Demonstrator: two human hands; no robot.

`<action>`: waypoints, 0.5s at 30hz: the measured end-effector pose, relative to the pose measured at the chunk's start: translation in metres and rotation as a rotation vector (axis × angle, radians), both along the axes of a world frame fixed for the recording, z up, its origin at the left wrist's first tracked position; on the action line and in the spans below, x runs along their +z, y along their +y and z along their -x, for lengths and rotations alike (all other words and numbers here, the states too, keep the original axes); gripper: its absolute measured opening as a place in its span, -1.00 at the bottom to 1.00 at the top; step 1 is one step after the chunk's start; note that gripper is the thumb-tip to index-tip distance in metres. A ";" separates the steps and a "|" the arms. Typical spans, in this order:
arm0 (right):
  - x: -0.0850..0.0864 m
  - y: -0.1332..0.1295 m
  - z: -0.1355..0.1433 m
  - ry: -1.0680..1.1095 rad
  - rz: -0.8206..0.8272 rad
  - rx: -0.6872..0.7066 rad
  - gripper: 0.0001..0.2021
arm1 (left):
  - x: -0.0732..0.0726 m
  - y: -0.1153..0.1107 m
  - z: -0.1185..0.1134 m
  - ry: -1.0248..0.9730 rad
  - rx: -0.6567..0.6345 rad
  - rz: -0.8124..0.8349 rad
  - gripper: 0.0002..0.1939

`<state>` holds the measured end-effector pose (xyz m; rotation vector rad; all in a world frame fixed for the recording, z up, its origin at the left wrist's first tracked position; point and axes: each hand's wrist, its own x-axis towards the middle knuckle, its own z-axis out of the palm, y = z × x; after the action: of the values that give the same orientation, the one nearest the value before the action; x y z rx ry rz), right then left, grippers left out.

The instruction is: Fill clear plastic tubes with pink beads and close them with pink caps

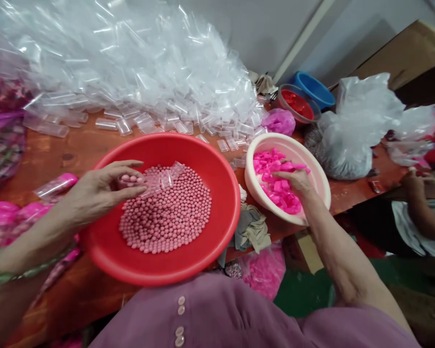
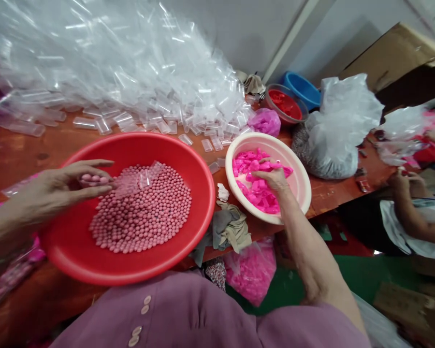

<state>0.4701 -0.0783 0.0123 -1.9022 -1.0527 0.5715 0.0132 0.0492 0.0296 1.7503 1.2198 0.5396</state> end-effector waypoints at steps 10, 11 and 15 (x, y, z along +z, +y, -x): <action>0.096 0.009 0.099 0.141 -0.282 0.169 -0.60 | -0.006 -0.022 0.013 -0.173 0.137 0.078 -0.60; 0.095 0.015 0.115 0.152 -0.276 0.285 -0.62 | -0.006 -0.021 0.012 -0.196 0.143 0.081 -0.60; 0.060 0.047 0.168 -0.023 -0.133 0.686 -0.65 | -0.004 -0.021 0.012 -0.234 0.152 0.099 -0.63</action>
<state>0.3024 -0.0315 0.0718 -1.4073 -1.7237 0.8304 0.0013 0.0279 0.0259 1.4738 1.1973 0.7394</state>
